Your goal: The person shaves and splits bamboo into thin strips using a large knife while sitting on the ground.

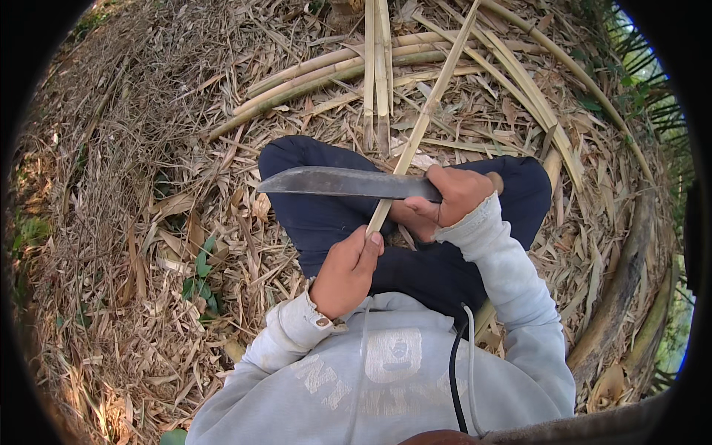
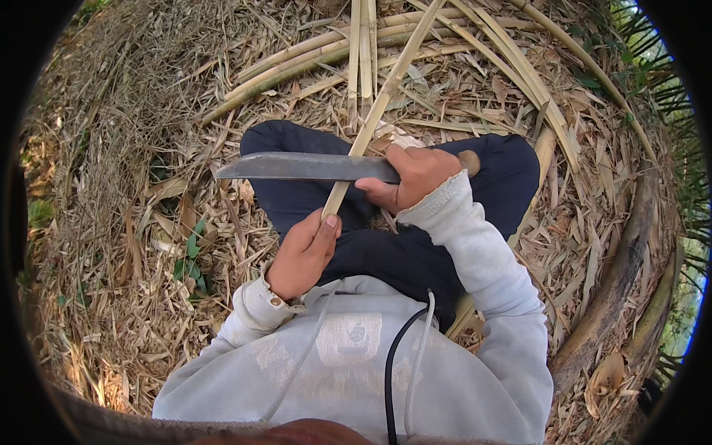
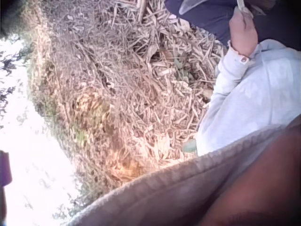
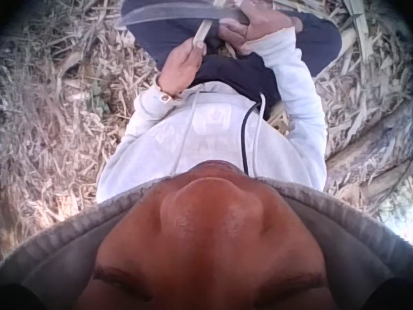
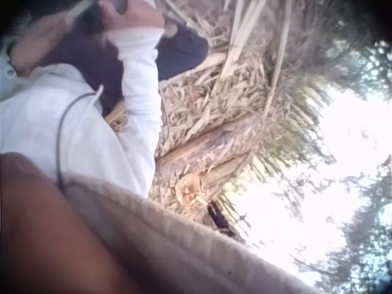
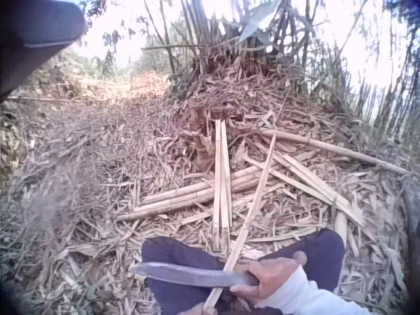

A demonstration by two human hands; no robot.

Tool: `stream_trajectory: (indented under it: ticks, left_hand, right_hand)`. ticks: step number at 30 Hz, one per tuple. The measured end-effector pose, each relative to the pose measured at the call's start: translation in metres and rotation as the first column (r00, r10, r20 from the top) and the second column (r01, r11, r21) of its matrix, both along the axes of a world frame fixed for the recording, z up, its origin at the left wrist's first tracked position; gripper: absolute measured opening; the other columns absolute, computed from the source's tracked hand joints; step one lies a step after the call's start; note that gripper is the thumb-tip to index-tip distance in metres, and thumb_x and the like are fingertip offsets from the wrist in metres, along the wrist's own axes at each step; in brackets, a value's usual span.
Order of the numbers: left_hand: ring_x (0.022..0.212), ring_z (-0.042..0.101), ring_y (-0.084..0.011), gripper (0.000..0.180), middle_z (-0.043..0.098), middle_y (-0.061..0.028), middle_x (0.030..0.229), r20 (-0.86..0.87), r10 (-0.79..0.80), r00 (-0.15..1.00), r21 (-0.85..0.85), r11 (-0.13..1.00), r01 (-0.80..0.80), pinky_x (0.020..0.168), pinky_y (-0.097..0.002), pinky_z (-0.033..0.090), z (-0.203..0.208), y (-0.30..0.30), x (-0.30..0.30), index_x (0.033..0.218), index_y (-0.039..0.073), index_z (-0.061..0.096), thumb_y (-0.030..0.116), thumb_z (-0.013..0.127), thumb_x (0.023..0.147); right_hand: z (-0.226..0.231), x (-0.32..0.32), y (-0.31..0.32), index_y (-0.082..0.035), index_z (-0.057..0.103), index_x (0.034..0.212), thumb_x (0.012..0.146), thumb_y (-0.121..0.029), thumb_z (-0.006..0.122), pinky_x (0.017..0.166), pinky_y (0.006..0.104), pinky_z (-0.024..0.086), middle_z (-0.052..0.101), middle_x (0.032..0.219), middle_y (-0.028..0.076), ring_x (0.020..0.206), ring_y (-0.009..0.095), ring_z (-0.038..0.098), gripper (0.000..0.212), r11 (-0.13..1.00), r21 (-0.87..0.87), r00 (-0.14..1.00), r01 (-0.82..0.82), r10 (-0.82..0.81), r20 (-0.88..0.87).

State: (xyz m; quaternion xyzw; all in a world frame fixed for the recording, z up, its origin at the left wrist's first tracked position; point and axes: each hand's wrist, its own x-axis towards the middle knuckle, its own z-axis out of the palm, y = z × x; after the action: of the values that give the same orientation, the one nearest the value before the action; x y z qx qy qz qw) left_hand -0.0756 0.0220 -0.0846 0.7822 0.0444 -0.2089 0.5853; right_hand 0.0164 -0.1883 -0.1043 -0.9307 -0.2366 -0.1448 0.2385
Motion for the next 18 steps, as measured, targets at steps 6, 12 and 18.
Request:
stream_trajectory:
  ticks: [6,12,18]
  left_hand:
    - [0.051,0.040,-0.0081,0.032,0.043,0.0007,0.058,-0.168,-0.008,0.986,-0.173,0.985,-0.022,0.049,-0.0277,0.034,-0.001,0.004,0.001,0.087,0.004,0.050,0.028,0.040,0.106]
    - [0.050,0.035,-0.0046,0.034,0.039,0.0040,0.060,-0.334,0.035,0.942,-0.258,0.958,-0.128,0.046,-0.0228,0.029,0.026,0.006,-0.002,0.087,0.005,0.049,0.031,0.039,0.106]
    - [0.044,0.027,-0.0029,0.032,0.032,0.0060,0.059,-0.459,0.022,0.888,-0.348,0.915,-0.203,0.038,-0.0212,0.022,0.025,0.012,-0.001,0.085,0.008,0.045,0.032,0.040,0.106]
  right_hand:
    - [-0.013,0.029,-0.033,-0.007,0.062,0.082,0.090,-0.055,0.058,0.053,0.0424,0.048,0.058,0.060,0.015,0.059,0.037,0.061,0.049,0.990,-0.082,0.983,0.113,-0.123,-0.138]
    - [-0.018,0.034,-0.037,-0.006,0.060,0.076,0.089,-0.061,0.055,0.052,0.0448,0.049,0.061,0.061,0.018,0.058,0.039,0.062,0.057,0.971,0.009,0.963,0.239,-0.236,-0.129]
    - [-0.021,0.010,-0.018,-0.007,0.058,0.078,0.087,-0.065,0.055,0.055,0.0466,0.050,0.062,0.062,0.017,0.062,0.039,0.064,0.058,1.000,0.016,0.996,0.008,-0.007,-0.093]
